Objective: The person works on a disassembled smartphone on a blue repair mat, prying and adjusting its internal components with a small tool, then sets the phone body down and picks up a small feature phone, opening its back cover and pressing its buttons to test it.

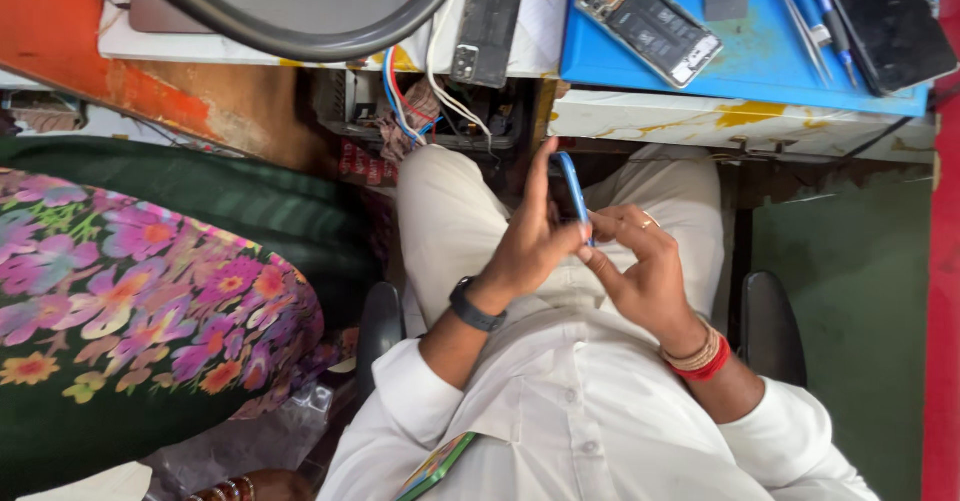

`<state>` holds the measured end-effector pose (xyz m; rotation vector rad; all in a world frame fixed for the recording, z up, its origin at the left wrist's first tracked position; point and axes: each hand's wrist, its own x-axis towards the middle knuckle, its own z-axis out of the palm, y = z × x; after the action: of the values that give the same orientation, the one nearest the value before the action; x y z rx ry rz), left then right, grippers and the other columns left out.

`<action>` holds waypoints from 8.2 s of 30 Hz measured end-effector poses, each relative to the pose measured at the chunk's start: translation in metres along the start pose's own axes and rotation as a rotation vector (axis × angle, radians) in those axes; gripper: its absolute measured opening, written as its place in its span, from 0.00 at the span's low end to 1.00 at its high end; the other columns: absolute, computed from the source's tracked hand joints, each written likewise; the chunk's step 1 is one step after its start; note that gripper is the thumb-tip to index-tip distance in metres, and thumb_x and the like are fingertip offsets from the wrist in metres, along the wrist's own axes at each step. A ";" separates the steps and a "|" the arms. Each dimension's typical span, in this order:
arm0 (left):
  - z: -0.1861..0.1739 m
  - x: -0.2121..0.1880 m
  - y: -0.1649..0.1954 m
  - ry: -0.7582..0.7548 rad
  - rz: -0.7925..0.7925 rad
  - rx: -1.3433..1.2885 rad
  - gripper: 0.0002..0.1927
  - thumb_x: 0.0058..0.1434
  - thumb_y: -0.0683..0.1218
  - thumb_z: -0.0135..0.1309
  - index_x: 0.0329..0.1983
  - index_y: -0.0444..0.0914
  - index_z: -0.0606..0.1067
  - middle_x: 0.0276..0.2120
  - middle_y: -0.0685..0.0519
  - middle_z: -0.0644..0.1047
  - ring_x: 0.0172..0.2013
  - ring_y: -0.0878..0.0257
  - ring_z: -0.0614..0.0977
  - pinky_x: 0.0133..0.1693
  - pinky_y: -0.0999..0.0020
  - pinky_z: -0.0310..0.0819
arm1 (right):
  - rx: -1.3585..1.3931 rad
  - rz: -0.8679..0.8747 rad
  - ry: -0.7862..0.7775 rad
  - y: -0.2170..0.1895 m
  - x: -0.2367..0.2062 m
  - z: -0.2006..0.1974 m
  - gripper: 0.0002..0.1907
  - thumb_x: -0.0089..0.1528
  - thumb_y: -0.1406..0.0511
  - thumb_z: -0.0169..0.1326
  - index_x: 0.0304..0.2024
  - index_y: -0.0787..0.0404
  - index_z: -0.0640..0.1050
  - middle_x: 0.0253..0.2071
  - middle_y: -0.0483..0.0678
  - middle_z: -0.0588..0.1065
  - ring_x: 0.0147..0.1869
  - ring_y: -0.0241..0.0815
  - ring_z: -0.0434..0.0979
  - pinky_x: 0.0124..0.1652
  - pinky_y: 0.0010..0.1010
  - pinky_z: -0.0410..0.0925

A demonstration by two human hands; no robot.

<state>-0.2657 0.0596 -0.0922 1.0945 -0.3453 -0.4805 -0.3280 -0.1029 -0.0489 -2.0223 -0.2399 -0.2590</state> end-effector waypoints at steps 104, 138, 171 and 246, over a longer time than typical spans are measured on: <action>0.040 0.001 -0.037 0.215 0.053 0.868 0.59 0.45 0.36 0.68 0.76 0.48 0.49 0.54 0.37 0.78 0.51 0.40 0.82 0.48 0.53 0.80 | 1.131 0.766 -0.049 0.053 0.008 0.013 0.06 0.62 0.74 0.46 0.39 0.62 0.73 0.38 0.47 0.76 0.41 0.38 0.75 0.43 0.32 0.70; 0.038 0.006 -0.042 0.198 -0.051 0.755 0.61 0.44 0.37 0.70 0.76 0.49 0.48 0.47 0.43 0.81 0.45 0.46 0.86 0.45 0.56 0.82 | 1.054 0.858 -0.014 0.060 0.008 0.014 0.05 0.60 0.73 0.47 0.38 0.61 0.72 0.35 0.46 0.74 0.38 0.38 0.73 0.38 0.34 0.67; 0.039 -0.001 -0.035 0.204 0.047 0.851 0.60 0.42 0.38 0.70 0.76 0.47 0.49 0.45 0.40 0.81 0.45 0.42 0.84 0.44 0.53 0.79 | 1.050 0.808 -0.039 0.047 0.007 0.014 0.05 0.60 0.73 0.47 0.38 0.63 0.73 0.35 0.47 0.75 0.37 0.39 0.73 0.38 0.33 0.68; -0.007 -0.023 -0.005 0.684 0.201 1.144 0.54 0.47 0.34 0.65 0.75 0.43 0.52 0.51 0.36 0.78 0.51 0.37 0.81 0.50 0.51 0.78 | 0.654 0.601 -0.169 0.077 -0.002 0.005 0.13 0.67 0.65 0.55 0.51 0.68 0.78 0.39 0.46 0.78 0.37 0.32 0.74 0.40 0.25 0.70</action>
<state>-0.2827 0.0756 -0.1004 2.2075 -0.0899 0.3679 -0.3083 -0.1332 -0.1172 -1.3793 0.1712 0.3348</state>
